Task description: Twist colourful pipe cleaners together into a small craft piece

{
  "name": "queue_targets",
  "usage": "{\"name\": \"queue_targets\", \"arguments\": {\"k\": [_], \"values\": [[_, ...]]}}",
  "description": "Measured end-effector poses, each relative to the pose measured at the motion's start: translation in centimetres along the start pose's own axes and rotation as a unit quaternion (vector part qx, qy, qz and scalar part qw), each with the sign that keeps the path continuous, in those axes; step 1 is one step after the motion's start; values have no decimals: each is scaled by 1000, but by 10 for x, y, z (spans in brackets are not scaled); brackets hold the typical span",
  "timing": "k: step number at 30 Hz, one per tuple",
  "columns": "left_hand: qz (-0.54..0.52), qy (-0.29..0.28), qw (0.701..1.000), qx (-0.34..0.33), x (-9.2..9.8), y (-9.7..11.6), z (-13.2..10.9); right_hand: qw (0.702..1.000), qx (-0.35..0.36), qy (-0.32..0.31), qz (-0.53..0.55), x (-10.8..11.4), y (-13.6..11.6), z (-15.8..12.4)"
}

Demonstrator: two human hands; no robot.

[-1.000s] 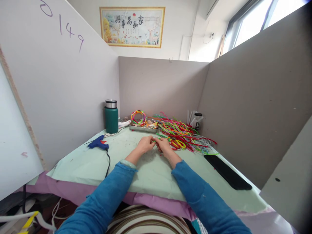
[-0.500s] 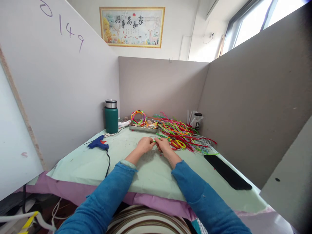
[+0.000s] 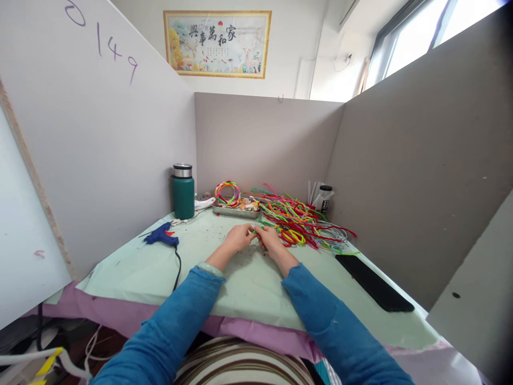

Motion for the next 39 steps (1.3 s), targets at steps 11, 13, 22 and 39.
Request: {"name": "queue_targets", "arguments": {"k": [11, 13, 22, 39], "values": [[-1, 17, 1000, 14, -4, -4, 2, 1000, 1, -3, 4, 0, 1, 1], [-5, 27, 999, 20, -3, -4, 2, 1000, -3, 2, -1, 0, 0, 1], [3, 38, 999, 19, -3, -4, 2, 1000, 1, 0, -3, 0, 0, 0], [23, 6, 999, 33, -3, -3, 3, 1000, -5, -1, -9, 0, 1, 1]]}}
Point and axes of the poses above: each hand's wrist, its own z-axis towards the middle knuckle, its own x-axis out of the back of the hand, y = z × x, the point moved 1 cm from there along z, towards the middle knuckle, and after that the axes turned 8 degrees about y, right-handed, at the moved point
